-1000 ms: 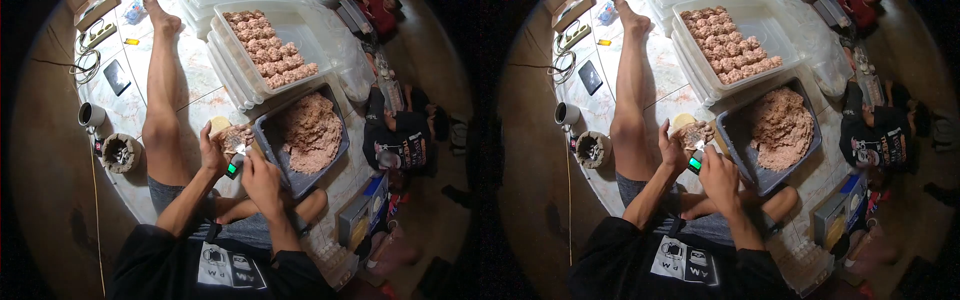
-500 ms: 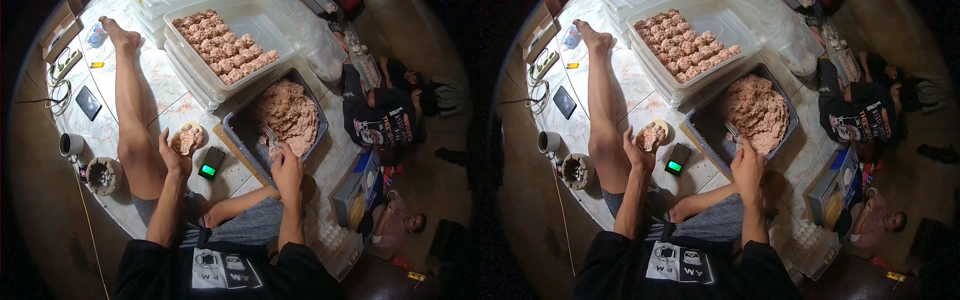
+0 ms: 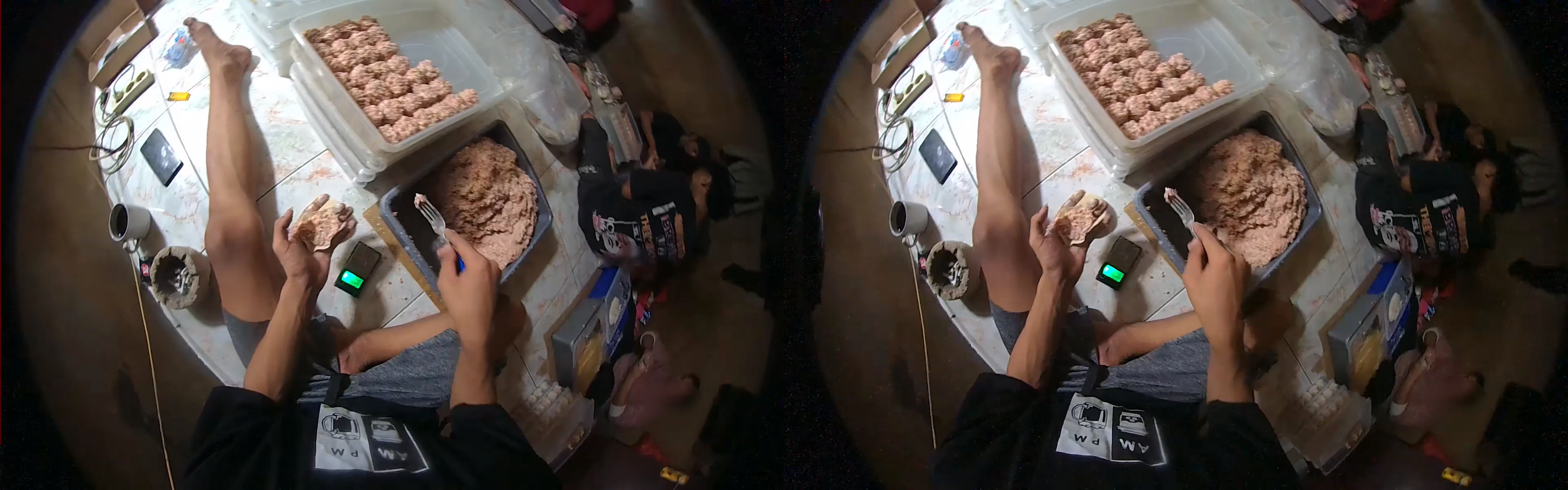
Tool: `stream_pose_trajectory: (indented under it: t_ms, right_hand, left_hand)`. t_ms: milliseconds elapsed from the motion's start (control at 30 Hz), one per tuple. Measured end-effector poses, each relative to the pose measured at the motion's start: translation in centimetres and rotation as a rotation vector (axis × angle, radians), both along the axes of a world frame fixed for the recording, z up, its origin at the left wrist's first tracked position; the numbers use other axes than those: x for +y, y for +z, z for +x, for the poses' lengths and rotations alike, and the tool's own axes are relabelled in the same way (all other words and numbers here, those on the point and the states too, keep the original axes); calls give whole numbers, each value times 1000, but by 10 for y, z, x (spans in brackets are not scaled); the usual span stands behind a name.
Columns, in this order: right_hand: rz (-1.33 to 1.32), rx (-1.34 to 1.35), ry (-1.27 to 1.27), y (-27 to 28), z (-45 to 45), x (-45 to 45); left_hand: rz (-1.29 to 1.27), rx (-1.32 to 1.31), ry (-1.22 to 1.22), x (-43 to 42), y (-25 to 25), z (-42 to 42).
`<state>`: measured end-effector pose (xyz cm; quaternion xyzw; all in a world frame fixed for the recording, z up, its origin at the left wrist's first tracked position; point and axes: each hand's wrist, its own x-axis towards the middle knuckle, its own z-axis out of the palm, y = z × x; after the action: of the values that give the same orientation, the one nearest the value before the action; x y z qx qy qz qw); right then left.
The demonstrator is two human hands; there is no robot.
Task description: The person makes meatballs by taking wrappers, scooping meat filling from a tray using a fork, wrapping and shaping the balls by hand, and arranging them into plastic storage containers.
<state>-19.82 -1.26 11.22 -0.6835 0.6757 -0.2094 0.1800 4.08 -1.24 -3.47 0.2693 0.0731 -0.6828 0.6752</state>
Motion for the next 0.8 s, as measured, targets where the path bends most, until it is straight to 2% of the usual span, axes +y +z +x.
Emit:
stream_pose_trajectory:
  t_ms: [100, 167, 200, 267, 333, 367, 400, 467, 500, 600, 667, 733, 767, 800]
  right_hand:
    - [155, -127, 57, 33, 29, 21]
    - [87, -182, 263, 13, 53, 26]
    - [51, -209, 360, -3, 63, 31]
    - [93, -67, 373, -35, 64, 33]
    - [167, -14, 375, -21, 65, 27]
    - [108, -58, 349, -13, 69, 30]
    - [116, -57, 355, -14, 72, 35]
    - [89, -49, 363, -25, 78, 30]
    - [196, -17, 369, -32, 77, 24]
    - [117, -87, 310, -9, 56, 24]
    - [97, -115, 126, 8, 54, 22]
    - [161, -80, 5, 23, 53, 11]
    - [164, -125, 1, 7, 50, 6]
    - [261, -113, 75, -6, 48, -1]
  left_hand:
    - [3, 28, 10, -3, -1, -8]
    - [28, 104, -8, -2, -6, -18]
    - [-116, 135, -98, 2, -2, -21]
    - [-226, 333, -70, 8, -9, -22]
    - [-94, 131, 7, 4, -8, -11]
    - [-10, 36, 49, 9, -7, -8]
    - [7, -28, 19, 10, 9, -5]
    - [-31, 76, -98, 7, 5, -19]
    - [-4, 93, -84, 7, 7, -24]
    - [63, -2, -99, 7, 11, -11]
    - [-71, -264, -239, 7, 11, -6]
    - [-234, -333, -433, 12, 23, -11]
    - [-229, -291, -479, 14, 16, -23]
    - [-257, -390, -529, 19, -1, -32]
